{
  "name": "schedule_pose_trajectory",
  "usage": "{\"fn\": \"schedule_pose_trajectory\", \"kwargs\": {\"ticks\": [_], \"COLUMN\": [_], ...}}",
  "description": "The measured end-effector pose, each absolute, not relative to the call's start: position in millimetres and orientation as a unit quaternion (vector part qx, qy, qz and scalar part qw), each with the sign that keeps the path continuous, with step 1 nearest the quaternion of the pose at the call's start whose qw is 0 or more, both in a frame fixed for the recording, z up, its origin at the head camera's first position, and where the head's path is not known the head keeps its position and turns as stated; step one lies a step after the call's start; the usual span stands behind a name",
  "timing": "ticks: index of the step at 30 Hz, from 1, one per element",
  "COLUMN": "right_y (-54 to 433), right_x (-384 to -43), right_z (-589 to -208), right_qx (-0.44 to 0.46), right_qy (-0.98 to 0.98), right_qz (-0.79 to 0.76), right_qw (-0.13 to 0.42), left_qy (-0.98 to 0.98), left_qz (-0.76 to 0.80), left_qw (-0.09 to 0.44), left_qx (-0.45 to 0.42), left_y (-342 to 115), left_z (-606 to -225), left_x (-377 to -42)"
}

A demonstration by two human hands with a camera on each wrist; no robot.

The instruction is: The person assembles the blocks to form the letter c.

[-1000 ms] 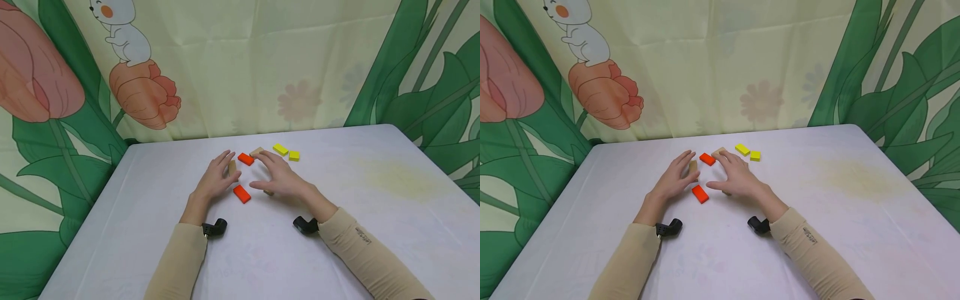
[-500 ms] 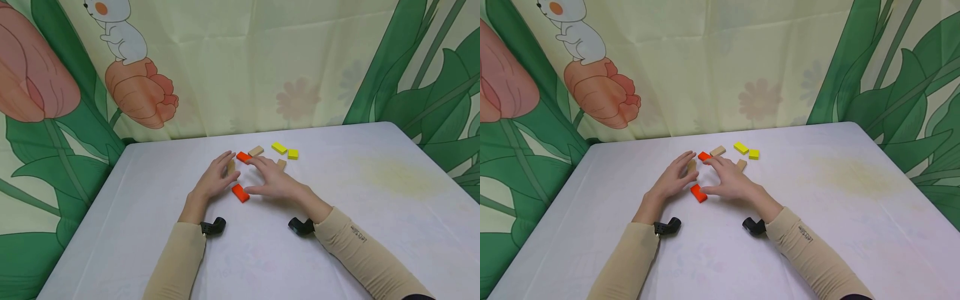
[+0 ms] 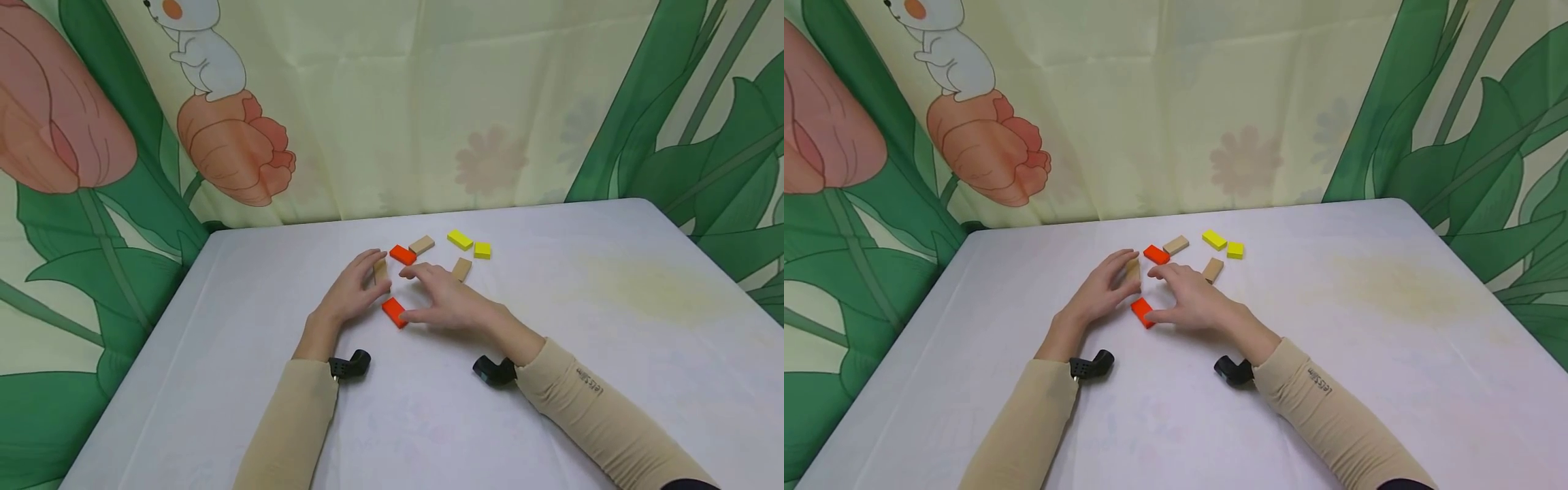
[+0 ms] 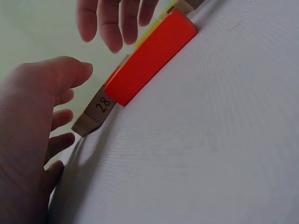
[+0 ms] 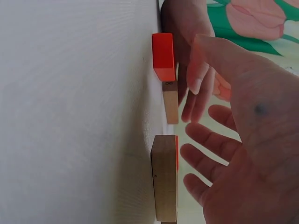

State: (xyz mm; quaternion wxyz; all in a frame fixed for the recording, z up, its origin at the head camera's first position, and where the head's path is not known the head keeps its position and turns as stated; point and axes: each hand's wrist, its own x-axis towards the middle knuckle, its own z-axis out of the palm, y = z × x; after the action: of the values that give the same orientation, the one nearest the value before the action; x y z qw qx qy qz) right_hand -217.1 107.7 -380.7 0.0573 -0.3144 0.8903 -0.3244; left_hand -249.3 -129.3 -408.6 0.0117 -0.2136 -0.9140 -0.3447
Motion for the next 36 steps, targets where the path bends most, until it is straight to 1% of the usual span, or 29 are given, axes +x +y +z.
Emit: {"fn": "schedule_pose_trajectory", "kwargs": {"ticks": [3,8,21,29,36], "right_y": [107.2,104.4,100.8,100.3,101.0], "right_x": [-217.4,-215.7,-213.1,-212.2,-212.3], "right_z": [-380.0,-379.7,-380.1,-381.5,-383.3], "right_qx": [-0.321,-0.328,-0.335,-0.363,-0.4], "right_qy": [0.888,0.886,0.888,0.881,0.87], "right_qz": [-0.324,-0.321,-0.303,-0.295,-0.285], "right_qw": [0.055,0.071,0.088,0.076,0.051], "left_qy": [-0.913,-0.917,-0.917,-0.915,-0.912], "left_qz": [-0.349,-0.346,-0.35,-0.356,-0.363], "left_qw": [0.013,0.004,0.012,0.021,0.039], "left_qx": [-0.211,-0.198,-0.188,-0.187,-0.187], "left_y": [-129.7,-129.8,-132.3,-132.9,-134.2], "left_z": [-408.3,-407.4,-409.9,-409.7,-409.7], "left_x": [-249.9,-250.7,-253.3,-253.9,-252.8]}}
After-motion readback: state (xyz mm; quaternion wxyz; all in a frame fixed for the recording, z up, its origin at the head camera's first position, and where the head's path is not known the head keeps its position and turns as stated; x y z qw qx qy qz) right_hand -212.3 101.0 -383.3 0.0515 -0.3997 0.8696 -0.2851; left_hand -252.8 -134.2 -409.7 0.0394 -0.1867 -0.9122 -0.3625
